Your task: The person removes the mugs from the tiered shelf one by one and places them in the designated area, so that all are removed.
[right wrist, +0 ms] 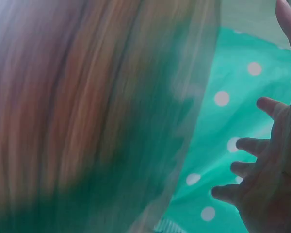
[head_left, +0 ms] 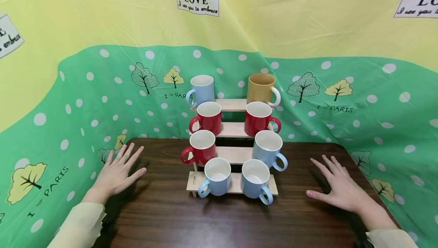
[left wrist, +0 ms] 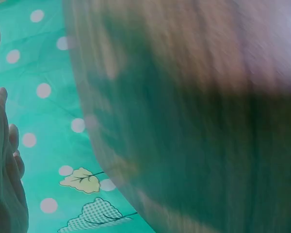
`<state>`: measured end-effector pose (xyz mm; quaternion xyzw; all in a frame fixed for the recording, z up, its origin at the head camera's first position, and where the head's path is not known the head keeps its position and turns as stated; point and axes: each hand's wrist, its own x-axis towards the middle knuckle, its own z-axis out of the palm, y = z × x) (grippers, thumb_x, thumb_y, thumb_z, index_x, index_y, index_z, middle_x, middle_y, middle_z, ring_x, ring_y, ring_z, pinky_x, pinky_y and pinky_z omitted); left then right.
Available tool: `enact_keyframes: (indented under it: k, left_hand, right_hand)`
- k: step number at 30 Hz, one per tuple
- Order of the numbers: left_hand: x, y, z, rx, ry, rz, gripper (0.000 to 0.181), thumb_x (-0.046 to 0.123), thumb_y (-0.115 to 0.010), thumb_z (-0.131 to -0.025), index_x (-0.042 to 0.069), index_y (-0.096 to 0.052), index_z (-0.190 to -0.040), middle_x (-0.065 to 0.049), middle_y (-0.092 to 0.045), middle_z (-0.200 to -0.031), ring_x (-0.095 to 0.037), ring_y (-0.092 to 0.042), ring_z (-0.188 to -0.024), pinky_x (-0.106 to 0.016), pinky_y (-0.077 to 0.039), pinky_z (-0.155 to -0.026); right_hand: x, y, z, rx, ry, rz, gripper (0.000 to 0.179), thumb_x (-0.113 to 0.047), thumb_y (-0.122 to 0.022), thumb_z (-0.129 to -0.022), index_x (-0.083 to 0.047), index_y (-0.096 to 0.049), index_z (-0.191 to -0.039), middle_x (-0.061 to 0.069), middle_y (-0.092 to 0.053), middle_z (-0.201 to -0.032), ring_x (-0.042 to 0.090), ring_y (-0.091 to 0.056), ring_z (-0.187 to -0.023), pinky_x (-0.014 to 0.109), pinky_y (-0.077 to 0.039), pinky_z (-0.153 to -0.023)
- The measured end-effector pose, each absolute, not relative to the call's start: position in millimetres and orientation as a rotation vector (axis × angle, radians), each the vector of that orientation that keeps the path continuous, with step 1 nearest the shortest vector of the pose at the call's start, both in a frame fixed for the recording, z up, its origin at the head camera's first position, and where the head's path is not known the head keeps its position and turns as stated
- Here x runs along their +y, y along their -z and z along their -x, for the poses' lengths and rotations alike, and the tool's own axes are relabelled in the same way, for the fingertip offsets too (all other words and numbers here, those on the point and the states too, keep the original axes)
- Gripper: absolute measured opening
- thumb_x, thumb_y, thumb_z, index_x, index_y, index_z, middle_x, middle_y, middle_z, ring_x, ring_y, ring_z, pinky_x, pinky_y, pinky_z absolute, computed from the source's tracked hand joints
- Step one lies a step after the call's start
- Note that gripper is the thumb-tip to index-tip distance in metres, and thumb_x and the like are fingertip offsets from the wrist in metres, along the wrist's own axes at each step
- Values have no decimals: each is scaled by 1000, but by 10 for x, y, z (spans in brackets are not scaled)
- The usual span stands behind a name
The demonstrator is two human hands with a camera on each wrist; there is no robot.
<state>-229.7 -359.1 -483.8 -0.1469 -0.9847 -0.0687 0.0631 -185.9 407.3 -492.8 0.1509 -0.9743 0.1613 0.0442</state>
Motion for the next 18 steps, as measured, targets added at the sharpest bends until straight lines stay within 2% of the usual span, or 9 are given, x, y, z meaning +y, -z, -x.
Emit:
enact_keyframes:
  k: [3,7,12,14,16,18]
  left_hand:
    - [-3566,4820,2323,-2974,239,408,88,66,-49,-110,31,-6,-177,-19,-7,-182,-48,-7,-166,-77,3,-126]
    - [-3528,4779,2358,-2966,298,368,89,66,-48,-110,30,-3,-177,-22,-8,-181,-50,-9,-165,-78,0,-125]
    - [-3449,4709,2395,-2928,487,360,88,61,-50,-112,24,-3,-178,-30,-12,-178,-53,-9,-164,-75,-5,-127]
    - [-3404,4684,2410,-2894,603,349,88,58,-51,-112,23,-3,-178,-30,-13,-179,-54,-9,-164,-76,-11,-126]
    - [-3357,4662,2426,-2845,707,328,88,55,-53,-113,23,-2,-178,-28,-14,-179,-56,-13,-163,-78,-18,-123]
    - [-3308,4635,2441,-2782,796,304,89,52,-55,-112,23,-3,-178,-27,-18,-179,-58,-22,-159,-80,-26,-118]
  right_hand:
    - [3950,4927,1840,-2953,-535,-461,118,-61,-90,-84,-21,-25,-174,36,-23,-172,64,-15,-157,89,-27,-107]
    - [3763,4958,1789,-2891,-584,-468,121,-60,-94,-79,-17,-31,-172,31,-39,-165,59,-34,-147,83,-37,-102]
    - [3532,5038,1750,-2862,-722,-453,121,-59,-96,-77,-13,-33,-171,26,-47,-160,50,-41,-141,80,-41,-102]
    - [3450,5088,1753,-2848,-798,-424,123,-57,-97,-77,-14,-31,-172,26,-49,-159,49,-44,-141,78,-44,-102]
    - [3363,5133,1771,-2814,-888,-403,123,-53,-99,-77,-14,-31,-172,24,-54,-155,46,-52,-136,70,-51,-100]
    - [3278,5166,1798,-2764,-1006,-397,122,-46,-101,-76,-12,-33,-171,21,-60,-150,41,-59,-130,56,-58,-95]
